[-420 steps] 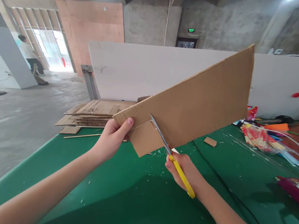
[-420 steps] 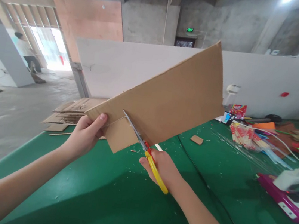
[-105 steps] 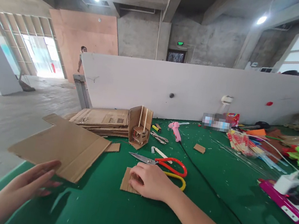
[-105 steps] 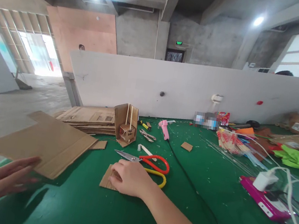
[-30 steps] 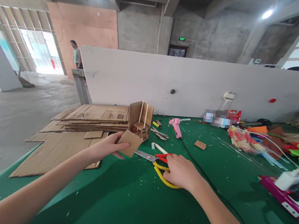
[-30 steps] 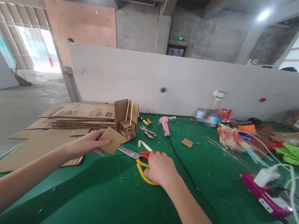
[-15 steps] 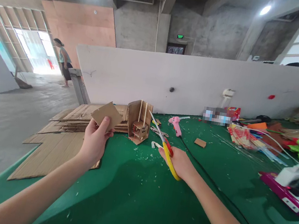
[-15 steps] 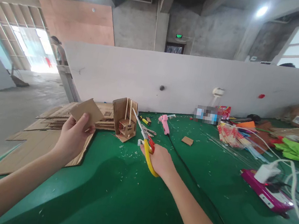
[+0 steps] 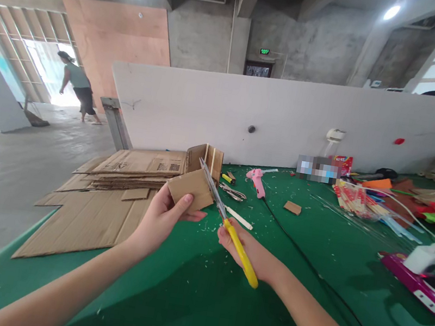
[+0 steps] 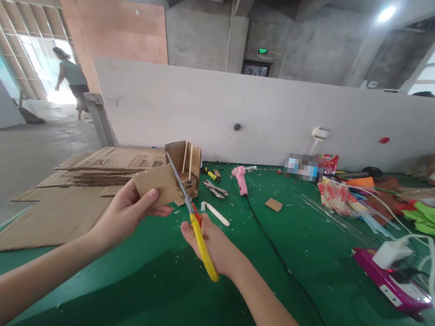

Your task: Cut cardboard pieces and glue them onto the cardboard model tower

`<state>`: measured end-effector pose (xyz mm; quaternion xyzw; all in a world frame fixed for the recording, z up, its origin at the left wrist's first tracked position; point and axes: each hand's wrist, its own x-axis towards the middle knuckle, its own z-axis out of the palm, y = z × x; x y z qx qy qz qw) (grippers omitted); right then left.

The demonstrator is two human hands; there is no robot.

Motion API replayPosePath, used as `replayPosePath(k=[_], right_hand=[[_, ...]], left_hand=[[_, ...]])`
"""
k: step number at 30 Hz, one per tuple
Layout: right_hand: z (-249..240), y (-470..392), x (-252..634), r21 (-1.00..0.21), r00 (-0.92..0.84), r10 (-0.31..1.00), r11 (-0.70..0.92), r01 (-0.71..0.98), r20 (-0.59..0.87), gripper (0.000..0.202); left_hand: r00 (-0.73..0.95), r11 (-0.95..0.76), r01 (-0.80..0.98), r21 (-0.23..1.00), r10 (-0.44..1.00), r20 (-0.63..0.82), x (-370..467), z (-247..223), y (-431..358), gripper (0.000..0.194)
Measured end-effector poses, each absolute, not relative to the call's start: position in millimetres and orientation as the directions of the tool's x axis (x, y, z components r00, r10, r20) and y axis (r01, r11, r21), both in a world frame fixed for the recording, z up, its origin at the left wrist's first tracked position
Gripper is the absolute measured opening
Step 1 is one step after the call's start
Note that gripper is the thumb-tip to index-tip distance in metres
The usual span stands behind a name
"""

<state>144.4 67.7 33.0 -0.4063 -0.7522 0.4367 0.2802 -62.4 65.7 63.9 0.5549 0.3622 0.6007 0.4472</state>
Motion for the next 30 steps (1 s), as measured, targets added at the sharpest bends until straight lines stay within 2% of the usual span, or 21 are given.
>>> replayPosePath(k=[8, 12, 21, 24, 27, 30], right_hand=[[32.3, 64.2, 141.7, -0.834, -0.49, 0.863, 0.359, 0.419, 0.124, 0.044], [34.6, 62.0, 139.5, -0.744, -0.467, 0.862, 0.441, 0.503, 0.195, 0.045], [26.8, 61.1, 132.8, -0.552, -0.398, 0.863, 0.506, 0.663, 0.313, 0.042], [28.5, 59.1, 129.0, -0.572, -0.381, 0.854, 0.52, 0.634, 0.355, 0.045], [27.2, 59.8, 128.1, -0.642, -0.362, 0.862, 0.506, 0.576, 0.354, 0.05], [22.1, 62.2, 130.8, -0.723, -0.38, 0.867, 0.484, 0.492, 0.322, 0.052]], left_hand=[[0.035, -0.298, -0.049, 0.953, 0.953, 0.3, -57.2, 69.0, 59.0, 0.045], [0.042, -0.295, -0.024, 0.955, 0.954, 0.296, -55.4, 72.2, 55.3, 0.045], [0.067, -0.27, -0.021, 0.963, 0.96, 0.271, -53.9, 74.4, 51.5, 0.043], [0.102, -0.272, -0.032, 0.962, 0.956, 0.274, -55.4, 76.3, 51.3, 0.041], [0.14, -0.298, -0.007, 0.955, 0.945, 0.296, -59.4, 76.4, 52.9, 0.035], [0.08, -0.302, -0.02, 0.953, 0.95, 0.302, -65.5, 75.0, 57.5, 0.029]])
